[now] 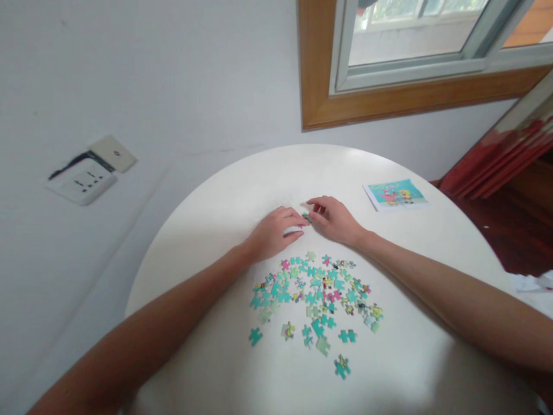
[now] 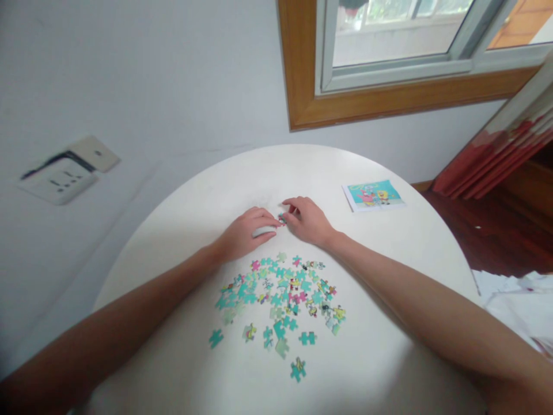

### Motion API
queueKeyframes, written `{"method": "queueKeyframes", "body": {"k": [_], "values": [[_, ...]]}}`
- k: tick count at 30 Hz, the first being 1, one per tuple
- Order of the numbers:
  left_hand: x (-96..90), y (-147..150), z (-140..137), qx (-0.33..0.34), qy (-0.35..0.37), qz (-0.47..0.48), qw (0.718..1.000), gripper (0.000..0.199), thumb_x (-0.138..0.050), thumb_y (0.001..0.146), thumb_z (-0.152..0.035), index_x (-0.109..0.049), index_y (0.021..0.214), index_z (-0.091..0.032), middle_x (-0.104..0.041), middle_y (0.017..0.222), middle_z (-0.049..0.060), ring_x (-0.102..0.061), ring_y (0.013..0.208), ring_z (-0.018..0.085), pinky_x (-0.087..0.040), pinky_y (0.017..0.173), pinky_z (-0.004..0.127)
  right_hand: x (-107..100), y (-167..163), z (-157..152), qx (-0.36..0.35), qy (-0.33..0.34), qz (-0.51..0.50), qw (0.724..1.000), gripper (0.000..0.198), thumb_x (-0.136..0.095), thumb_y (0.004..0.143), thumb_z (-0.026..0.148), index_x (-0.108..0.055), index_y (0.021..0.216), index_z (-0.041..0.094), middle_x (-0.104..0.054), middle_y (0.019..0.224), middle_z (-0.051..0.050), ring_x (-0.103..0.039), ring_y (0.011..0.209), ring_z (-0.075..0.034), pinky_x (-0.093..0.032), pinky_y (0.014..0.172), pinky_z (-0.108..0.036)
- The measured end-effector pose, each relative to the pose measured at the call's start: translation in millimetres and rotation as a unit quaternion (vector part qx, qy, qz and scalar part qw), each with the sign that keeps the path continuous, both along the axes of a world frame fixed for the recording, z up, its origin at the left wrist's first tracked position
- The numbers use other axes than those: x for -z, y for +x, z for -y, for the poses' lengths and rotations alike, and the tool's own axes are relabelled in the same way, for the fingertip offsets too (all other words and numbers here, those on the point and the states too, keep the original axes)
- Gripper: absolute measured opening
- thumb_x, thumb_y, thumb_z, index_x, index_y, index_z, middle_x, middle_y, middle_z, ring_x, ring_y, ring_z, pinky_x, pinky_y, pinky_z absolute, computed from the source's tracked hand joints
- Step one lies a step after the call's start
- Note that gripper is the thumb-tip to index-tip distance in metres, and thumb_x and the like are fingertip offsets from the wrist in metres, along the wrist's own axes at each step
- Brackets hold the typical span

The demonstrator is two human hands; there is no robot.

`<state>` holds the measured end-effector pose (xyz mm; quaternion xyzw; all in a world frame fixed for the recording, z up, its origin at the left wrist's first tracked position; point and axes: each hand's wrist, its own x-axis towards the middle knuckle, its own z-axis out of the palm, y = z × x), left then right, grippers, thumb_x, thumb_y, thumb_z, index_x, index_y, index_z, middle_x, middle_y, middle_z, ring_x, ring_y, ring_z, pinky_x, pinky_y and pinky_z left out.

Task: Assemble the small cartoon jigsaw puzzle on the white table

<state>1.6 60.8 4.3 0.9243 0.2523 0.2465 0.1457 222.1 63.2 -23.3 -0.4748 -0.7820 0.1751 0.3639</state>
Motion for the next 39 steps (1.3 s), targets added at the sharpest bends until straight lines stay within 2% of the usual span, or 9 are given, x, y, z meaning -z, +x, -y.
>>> {"method": "queueKeyframes", "body": {"k": [3, 5, 9, 15, 20, 24, 34, 37, 39], "values": [[-23.0, 8, 37, 0.013, -0.051, -0.024, 0.998, 0.015, -0.067, 0.09, -0.023, -0.068, 0.105, -0.019, -0.07, 0.103, 0.005, -0.06, 0.102, 0.02, -0.047, 0.092, 0.035, 0, 0, -1, 0.027, -0.019, -0.031, 0.999, 0.033, -0.058, 0.091, 0.026, -0.064, 0.122, 0.014, -0.069, 0.092, -0.007, -0.058, 0.08, -0.019, -0.045, 0.078, -0.034], [-33.7, 12, 62, 0.045, -0.101, -0.088, 0.99, 0.012, -0.071, 0.088, -0.024, -0.069, 0.099, -0.019, -0.07, 0.099, 0.003, -0.061, 0.096, 0.019, -0.047, 0.089, 0.033, 0, -1, -1, 0.028, -0.021, -0.024, 0.999, 0.033, -0.058, 0.09, 0.024, -0.064, 0.12, 0.014, -0.07, 0.091, -0.007, -0.058, 0.079, -0.019, -0.045, 0.078, -0.034], [-36.1, 17, 90, 0.063, -0.156, -0.169, 0.971, 0.014, -0.077, 0.084, -0.029, -0.071, 0.094, -0.021, -0.071, 0.094, 0.001, -0.064, 0.09, 0.018, -0.045, 0.088, 0.032, -1, -1, -1, 0.025, -0.01, 0.0, 1.0, 0.032, -0.058, 0.088, 0.02, -0.064, 0.118, 0.014, -0.07, 0.09, -0.008, -0.059, 0.082, -0.02, -0.045, 0.081, -0.035], [-23.4, 22, 97, 0.005, -0.155, -0.18, 0.971, 0.008, -0.076, 0.083, -0.025, -0.072, 0.089, -0.023, -0.07, 0.091, 0.002, -0.063, 0.091, 0.02, -0.044, 0.083, 0.032, 1, 0, -1, 0.021, -0.004, 0.006, 1.0, 0.03, -0.056, 0.087, 0.019, -0.065, 0.115, 0.015, -0.069, 0.09, -0.007, -0.058, 0.084, -0.021, -0.046, 0.082, -0.036], [-24.6, 26, 107, -0.051, -0.15, -0.189, 0.969, 0.007, -0.076, 0.083, -0.02, -0.071, 0.087, -0.021, -0.068, 0.09, 0.003, -0.062, 0.091, 0.022, -0.044, 0.082, 0.034, -1, 0, -1, 0.019, -0.012, 0.003, 1.0, 0.034, -0.055, 0.086, 0.019, -0.063, 0.119, 0.015, -0.069, 0.091, -0.008, -0.059, 0.083, -0.021, -0.045, 0.082, -0.036], [-23.7, 25, 112, -0.05, -0.121, -0.216, 0.968, 0.005, -0.071, 0.087, -0.019, -0.068, 0.09, -0.02, -0.066, 0.093, 0.005, -0.059, 0.094, 0.024, -0.043, 0.083, 0.036, -3, -1, 0, 0.021, -0.014, 0.003, 1.0, 0.036, -0.055, 0.086, 0.019, -0.062, 0.121, 0.014, -0.07, 0.092, -0.009, -0.059, 0.084, -0.021, -0.045, 0.081, -0.036], [-12.2, 21, 115, -0.039, -0.095, -0.237, 0.966, 0.017, -0.06, 0.086, -0.006, -0.057, 0.094, -0.02, -0.059, 0.103, 0.006, -0.053, 0.099, 0.025, -0.041, 0.082, 0.037, -1, 0, 0, 0.02, -0.008, 0.0, 1.0, 0.037, -0.056, 0.086, 0.018, -0.061, 0.122, 0.014, -0.07, 0.091, -0.008, -0.059, 0.084, -0.02, -0.045, 0.082, -0.035], [-10.7, 20, 116, -0.032, -0.103, -0.211, 0.972, 0.017, -0.059, 0.086, -0.005, -0.055, 0.093, -0.021, -0.059, 0.105, 0.005, -0.054, 0.098, 0.024, -0.04, 0.083, 0.035, -3, 0, 2, 0.02, -0.01, -0.002, 1.0, 0.038, -0.056, 0.086, 0.017, -0.061, 0.123, 0.014, -0.069, 0.091, -0.007, -0.059, 0.083, -0.02, -0.045, 0.081, -0.035], [-12.7, 20, 116, -0.021, -0.135, -0.186, 0.973, 0.016, -0.059, 0.087, -0.006, -0.054, 0.089, -0.021, -0.061, 0.099, 0.003, -0.056, 0.093, 0.021, -0.04, 0.081, 0.033, -4, -1, 2, 0.021, -0.013, -0.004, 1.0, 0.038, -0.055, 0.086, 0.017, -0.061, 0.123, 0.014, -0.069, 0.091, -0.008, -0.059, 0.082, -0.02, -0.045, 0.08, -0.034]]}}
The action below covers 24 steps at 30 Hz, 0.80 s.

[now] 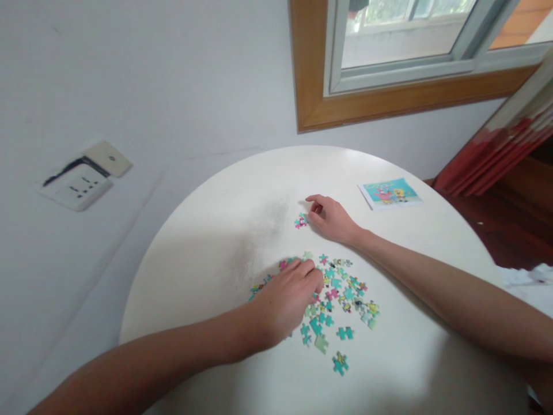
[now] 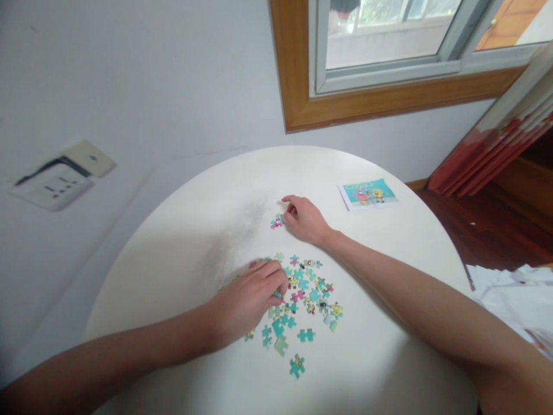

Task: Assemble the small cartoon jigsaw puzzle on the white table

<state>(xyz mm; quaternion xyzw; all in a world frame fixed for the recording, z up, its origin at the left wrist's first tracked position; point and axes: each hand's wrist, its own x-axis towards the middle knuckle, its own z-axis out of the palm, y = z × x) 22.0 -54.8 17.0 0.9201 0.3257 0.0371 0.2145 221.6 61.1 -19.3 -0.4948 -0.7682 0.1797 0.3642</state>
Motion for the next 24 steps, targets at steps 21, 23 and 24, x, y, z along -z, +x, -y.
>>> {"method": "queueKeyframes", "body": {"k": [21, 23, 24], "values": [[29.4, -18, -142, -0.232, -0.032, 0.297, 0.926, 0.016, -0.068, 0.078, -0.031, -0.073, 0.081, -0.016, -0.069, 0.073, 0.002, -0.058, 0.068, 0.014, -0.044, 0.063, 0.024, -2, -2, 6, -0.081, 0.043, 0.11, 0.99, 0.026, -0.063, 0.089, 0.029, -0.073, 0.111, 0.021, -0.064, 0.102, -0.01, -0.054, 0.096, -0.025, -0.041, 0.089, -0.039], [28.7, -18, -141, -0.228, -0.031, 0.283, 0.931, 0.016, -0.067, 0.079, -0.031, -0.074, 0.081, -0.016, -0.069, 0.071, 0.001, -0.056, 0.066, 0.014, -0.043, 0.062, 0.024, -2, -3, 8, -0.09, 0.043, 0.116, 0.988, 0.026, -0.062, 0.09, 0.03, -0.072, 0.113, 0.021, -0.063, 0.101, -0.009, -0.054, 0.096, -0.025, -0.041, 0.089, -0.039], [28.6, -18, -140, -0.224, -0.03, 0.277, 0.934, 0.017, -0.066, 0.08, -0.031, -0.074, 0.082, -0.016, -0.069, 0.071, 0.001, -0.055, 0.066, 0.014, -0.042, 0.062, 0.024, -3, -4, 8, -0.094, 0.043, 0.118, 0.988, 0.027, -0.061, 0.091, 0.03, -0.072, 0.113, 0.021, -0.063, 0.101, -0.009, -0.053, 0.095, -0.024, -0.041, 0.089, -0.039]]}}
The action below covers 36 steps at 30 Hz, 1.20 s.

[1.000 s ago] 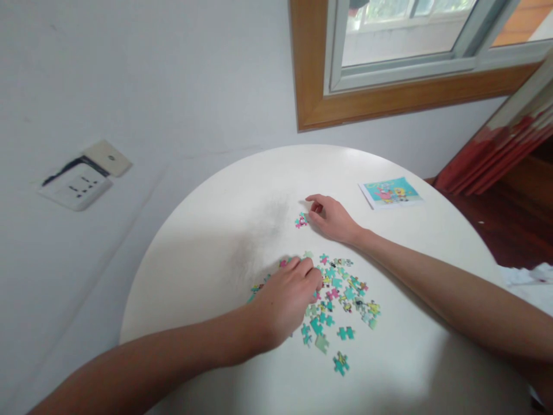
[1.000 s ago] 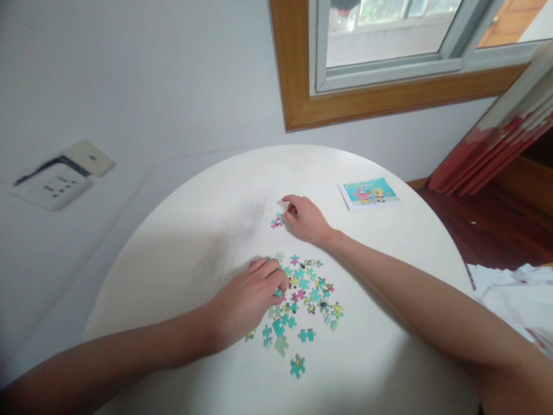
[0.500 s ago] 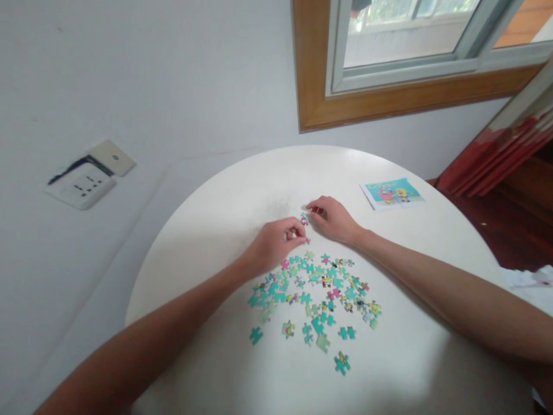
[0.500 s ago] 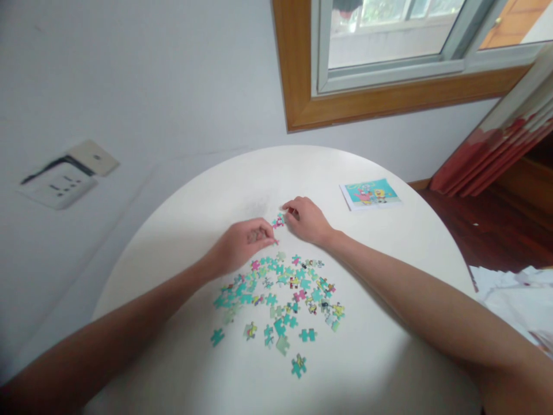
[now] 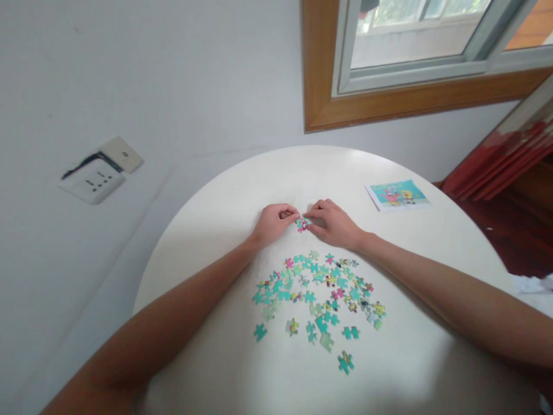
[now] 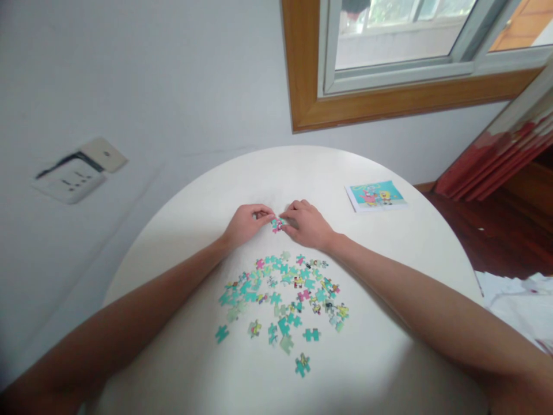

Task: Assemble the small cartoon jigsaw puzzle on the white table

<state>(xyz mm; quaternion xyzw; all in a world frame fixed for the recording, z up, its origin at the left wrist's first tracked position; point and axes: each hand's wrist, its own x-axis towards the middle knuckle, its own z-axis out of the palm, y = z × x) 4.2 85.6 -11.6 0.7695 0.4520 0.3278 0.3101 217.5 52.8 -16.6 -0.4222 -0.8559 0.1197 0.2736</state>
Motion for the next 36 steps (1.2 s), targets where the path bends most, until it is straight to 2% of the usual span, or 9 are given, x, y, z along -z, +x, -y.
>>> {"method": "queueKeyframes", "body": {"k": [8, 13, 19, 23, 26, 28, 32, 36], "values": [[2.2, 0, 1, 0.01, 0.029, -0.047, 0.998, 0.016, -0.065, 0.084, -0.03, -0.075, 0.084, -0.017, -0.069, 0.073, 0.0, -0.053, 0.066, 0.014, -0.04, 0.063, 0.025, 0, 0, 1, -0.008, 0.003, -0.005, 1.0, 0.027, -0.062, 0.091, 0.03, -0.072, 0.114, 0.022, -0.063, 0.103, -0.009, -0.053, 0.097, -0.025, -0.042, 0.091, -0.039], [4.8, 0, 0, 0.014, 0.086, -0.076, 0.993, 0.009, -0.067, 0.082, -0.023, -0.074, 0.083, -0.018, -0.07, 0.082, 0.002, -0.058, 0.074, 0.014, -0.044, 0.071, 0.026, 0, 0, 2, -0.007, 0.002, -0.01, 1.0, 0.027, -0.061, 0.091, 0.03, -0.072, 0.114, 0.02, -0.063, 0.103, -0.01, -0.054, 0.098, -0.025, -0.042, 0.091, -0.039], [3.9, -3, 4, -0.041, 0.083, -0.043, 0.995, 0.015, -0.059, 0.089, -0.022, -0.072, 0.093, -0.017, -0.07, 0.078, 0.0, -0.059, 0.07, 0.014, -0.046, 0.069, 0.026, 5, 1, -2, -0.001, -0.006, -0.031, 0.999, 0.029, -0.06, 0.091, 0.028, -0.07, 0.116, 0.019, -0.065, 0.104, -0.009, -0.055, 0.098, -0.023, -0.042, 0.092, -0.038], [-0.3, -11, 15, 0.015, 0.114, -0.067, 0.991, 0.013, -0.067, 0.085, -0.02, -0.073, 0.096, -0.02, -0.073, 0.091, 0.002, -0.065, 0.082, 0.016, -0.051, 0.079, 0.029, 7, 2, -6, 0.043, -0.024, -0.082, 0.995, 0.027, -0.051, 0.095, 0.023, -0.072, 0.11, 0.017, -0.066, 0.096, -0.009, -0.056, 0.093, -0.021, -0.043, 0.089, -0.037], [-1.2, -15, 22, 0.085, 0.155, -0.094, 0.98, 0.02, -0.074, 0.083, -0.026, -0.074, 0.103, -0.023, -0.073, 0.106, 0.005, -0.065, 0.099, 0.021, -0.05, 0.092, 0.037, 7, 2, -6, 0.065, -0.025, -0.094, 0.993, 0.027, -0.05, 0.095, 0.022, -0.073, 0.106, 0.016, -0.066, 0.093, -0.009, -0.056, 0.091, -0.021, -0.043, 0.087, -0.037], [-0.3, -16, 24, 0.109, 0.174, -0.114, 0.972, 0.025, -0.076, 0.083, -0.028, -0.074, 0.107, -0.025, -0.072, 0.111, 0.004, -0.064, 0.103, 0.022, -0.049, 0.096, 0.042, 7, 2, -6, 0.064, -0.023, -0.095, 0.993, 0.027, -0.05, 0.095, 0.022, -0.074, 0.105, 0.015, -0.066, 0.091, -0.01, -0.056, 0.089, -0.021, -0.044, 0.086, -0.037], [2.3, -14, 22, 0.11, 0.186, -0.129, 0.968, 0.019, -0.074, 0.085, -0.022, -0.075, 0.103, -0.026, -0.072, 0.111, 0.003, -0.065, 0.102, 0.022, -0.048, 0.097, 0.043, 8, 3, -6, 0.044, -0.018, -0.098, 0.994, 0.026, -0.051, 0.095, 0.02, -0.074, 0.106, 0.017, -0.066, 0.091, -0.009, -0.056, 0.09, -0.021, -0.043, 0.088, -0.037], [3.2, -13, 19, 0.095, 0.18, -0.118, 0.972, 0.016, -0.074, 0.085, -0.02, -0.076, 0.1, -0.025, -0.072, 0.106, 0.003, -0.064, 0.1, 0.021, -0.049, 0.095, 0.041, 5, 3, -3, -0.01, -0.005, -0.075, 0.997, 0.023, -0.058, 0.093, 0.023, -0.076, 0.108, 0.022, -0.064, 0.095, -0.007, -0.054, 0.092, -0.021, -0.041, 0.087, -0.036]]}}
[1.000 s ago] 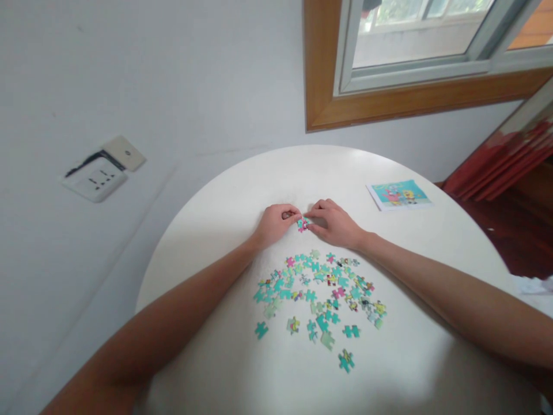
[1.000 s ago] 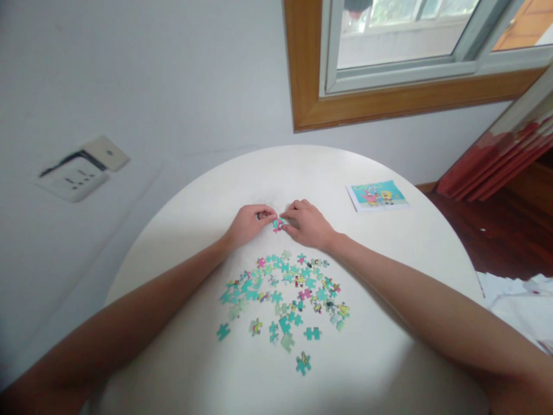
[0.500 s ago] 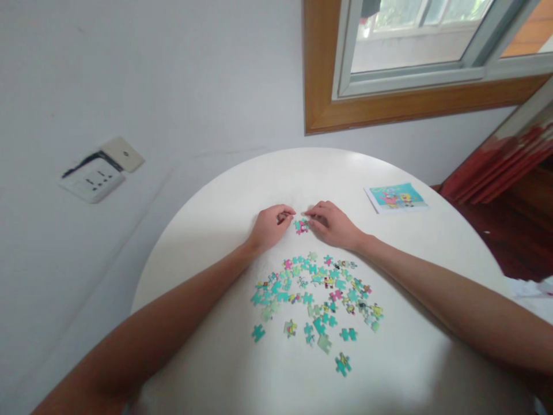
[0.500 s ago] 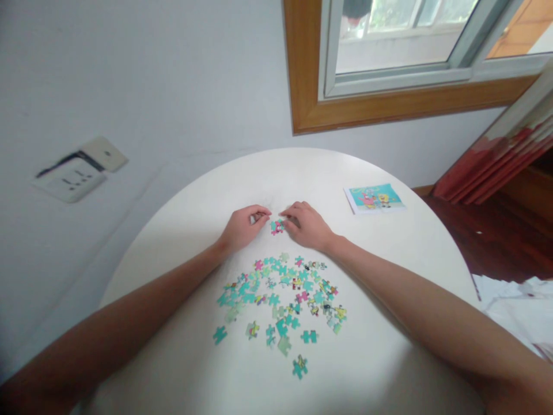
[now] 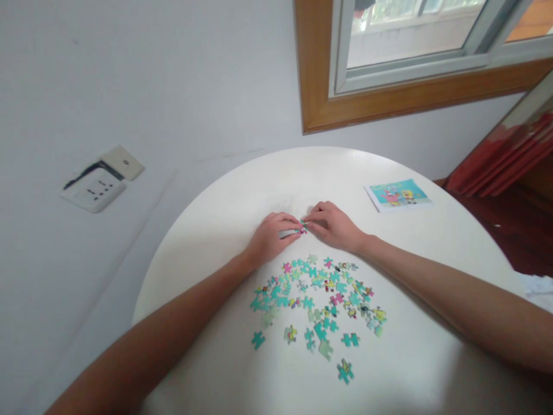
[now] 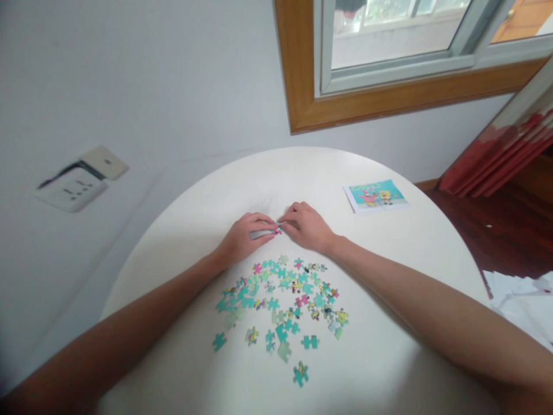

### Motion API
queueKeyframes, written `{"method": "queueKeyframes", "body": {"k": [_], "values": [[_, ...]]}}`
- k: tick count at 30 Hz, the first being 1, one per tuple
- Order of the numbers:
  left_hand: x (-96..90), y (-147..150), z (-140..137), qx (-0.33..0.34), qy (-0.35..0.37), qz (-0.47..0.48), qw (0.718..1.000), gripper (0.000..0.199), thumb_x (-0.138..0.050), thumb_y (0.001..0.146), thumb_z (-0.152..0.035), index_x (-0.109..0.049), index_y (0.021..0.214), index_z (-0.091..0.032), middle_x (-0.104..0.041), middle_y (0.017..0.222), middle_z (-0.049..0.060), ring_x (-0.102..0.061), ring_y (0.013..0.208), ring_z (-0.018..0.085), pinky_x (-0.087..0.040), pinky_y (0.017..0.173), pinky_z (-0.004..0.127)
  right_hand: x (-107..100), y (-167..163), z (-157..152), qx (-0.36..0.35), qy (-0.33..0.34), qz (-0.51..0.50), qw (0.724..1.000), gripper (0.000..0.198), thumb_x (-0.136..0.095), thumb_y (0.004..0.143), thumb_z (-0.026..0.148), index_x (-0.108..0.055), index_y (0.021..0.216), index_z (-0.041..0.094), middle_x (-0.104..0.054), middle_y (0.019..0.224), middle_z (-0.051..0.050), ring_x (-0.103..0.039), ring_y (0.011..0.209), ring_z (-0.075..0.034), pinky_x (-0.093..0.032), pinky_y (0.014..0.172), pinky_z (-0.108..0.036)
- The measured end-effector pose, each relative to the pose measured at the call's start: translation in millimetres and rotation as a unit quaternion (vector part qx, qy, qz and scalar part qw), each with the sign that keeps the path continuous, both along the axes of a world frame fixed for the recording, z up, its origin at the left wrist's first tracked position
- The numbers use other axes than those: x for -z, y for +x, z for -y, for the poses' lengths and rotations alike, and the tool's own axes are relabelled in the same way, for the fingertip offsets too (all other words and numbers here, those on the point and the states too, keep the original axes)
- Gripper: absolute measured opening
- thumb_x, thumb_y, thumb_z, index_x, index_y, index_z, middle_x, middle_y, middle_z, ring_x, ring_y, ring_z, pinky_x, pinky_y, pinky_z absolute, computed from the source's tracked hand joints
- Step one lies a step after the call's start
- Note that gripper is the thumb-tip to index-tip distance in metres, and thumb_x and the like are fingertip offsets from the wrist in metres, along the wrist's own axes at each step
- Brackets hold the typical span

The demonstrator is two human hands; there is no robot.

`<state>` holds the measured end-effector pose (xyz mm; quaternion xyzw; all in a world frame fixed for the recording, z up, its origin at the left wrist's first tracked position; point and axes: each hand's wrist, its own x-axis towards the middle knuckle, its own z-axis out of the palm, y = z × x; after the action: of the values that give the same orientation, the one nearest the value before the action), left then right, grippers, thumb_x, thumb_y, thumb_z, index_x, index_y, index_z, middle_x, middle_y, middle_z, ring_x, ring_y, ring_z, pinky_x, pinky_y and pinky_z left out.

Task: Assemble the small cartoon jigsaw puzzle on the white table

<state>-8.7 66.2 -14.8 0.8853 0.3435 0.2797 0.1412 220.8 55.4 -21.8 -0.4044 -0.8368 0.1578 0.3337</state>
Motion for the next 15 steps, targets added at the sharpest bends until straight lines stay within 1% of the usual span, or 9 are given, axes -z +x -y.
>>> {"method": "queueKeyframes", "body": {"k": [2, 5, 8, 10, 13, 14, 15], "values": [[-0.1, 1, -1, 0.0, 0.002, 0.004, 1.0, 0.014, -0.074, 0.084, -0.02, -0.076, 0.097, -0.025, -0.072, 0.105, 0.002, -0.064, 0.099, 0.021, -0.05, 0.094, 0.041, -3, -1, 3, -0.017, 0.007, 0.021, 1.0, 0.022, -0.061, 0.091, 0.023, -0.077, 0.106, 0.024, -0.063, 0.095, -0.008, -0.053, 0.092, -0.021, -0.041, 0.086, -0.036], [-0.5, 2, -1, -0.002, 0.003, 0.007, 1.0, 0.012, -0.075, 0.083, -0.02, -0.076, 0.095, -0.024, -0.073, 0.103, 0.002, -0.065, 0.097, 0.021, -0.05, 0.092, 0.041, -6, -2, 6, -0.013, 0.01, 0.032, 0.999, 0.022, -0.061, 0.09, 0.019, -0.078, 0.103, 0.024, -0.062, 0.095, -0.008, -0.052, 0.091, -0.022, -0.041, 0.085, -0.037], [-1.5, 4, -1, 0.001, 0.001, 0.013, 1.0, 0.015, -0.075, 0.083, -0.019, -0.075, 0.098, -0.023, -0.073, 0.103, 0.003, -0.065, 0.098, 0.021, -0.051, 0.093, 0.041, -4, -3, 5, 0.004, 0.003, 0.007, 1.0, 0.028, -0.056, 0.089, 0.013, -0.077, 0.105, 0.023, -0.064, 0.095, -0.008, -0.054, 0.092, -0.021, -0.042, 0.086, -0.037], [-2.4, 4, 0, -0.001, -0.008, 0.024, 1.0, 0.021, -0.077, 0.082, -0.02, -0.075, 0.102, -0.023, -0.072, 0.108, 0.004, -0.065, 0.102, 0.021, -0.052, 0.092, 0.04, 0, -2, 3, 0.027, -0.004, -0.021, 0.999, 0.03, -0.053, 0.088, 0.01, -0.077, 0.103, 0.021, -0.064, 0.095, -0.008, -0.055, 0.092, -0.021, -0.043, 0.087, -0.036], [-3.9, 2, 0, -0.021, -0.04, 0.05, 0.998, 0.033, -0.08, 0.078, -0.023, -0.072, 0.111, -0.022, -0.068, 0.117, 0.007, -0.065, 0.105, 0.022, -0.056, 0.079, 0.033, 4, 0, 0, 0.065, -0.012, -0.043, 0.997, 0.028, -0.054, 0.087, 0.01, -0.077, 0.099, 0.019, -0.065, 0.094, -0.008, -0.056, 0.091, -0.021, -0.044, 0.085, -0.037], [-4.2, 1, -1, -0.027, -0.047, 0.053, 0.997, 0.036, -0.081, 0.078, -0.025, -0.072, 0.112, -0.023, -0.068, 0.118, 0.007, -0.064, 0.106, 0.022, -0.056, 0.076, 0.032, 5, 1, 0, 0.07, -0.012, -0.044, 0.997, 0.028, -0.054, 0.086, 0.011, -0.077, 0.099, 0.019, -0.065, 0.093, -0.008, -0.056, 0.09, -0.021, -0.045, 0.084, -0.036], [-4.2, 0, -1, -0.031, -0.048, 0.052, 0.997, 0.037, -0.082, 0.077, -0.026, -0.072, 0.113, -0.023, -0.068, 0.118, 0.007, -0.064, 0.106, 0.022, -0.056, 0.076, 0.032, 5, 1, 0, 0.068, -0.011, -0.045, 0.997, 0.028, -0.055, 0.086, 0.01, -0.078, 0.099, 0.02, -0.065, 0.093, -0.008, -0.056, 0.089, -0.021, -0.045, 0.082, -0.036]]}}
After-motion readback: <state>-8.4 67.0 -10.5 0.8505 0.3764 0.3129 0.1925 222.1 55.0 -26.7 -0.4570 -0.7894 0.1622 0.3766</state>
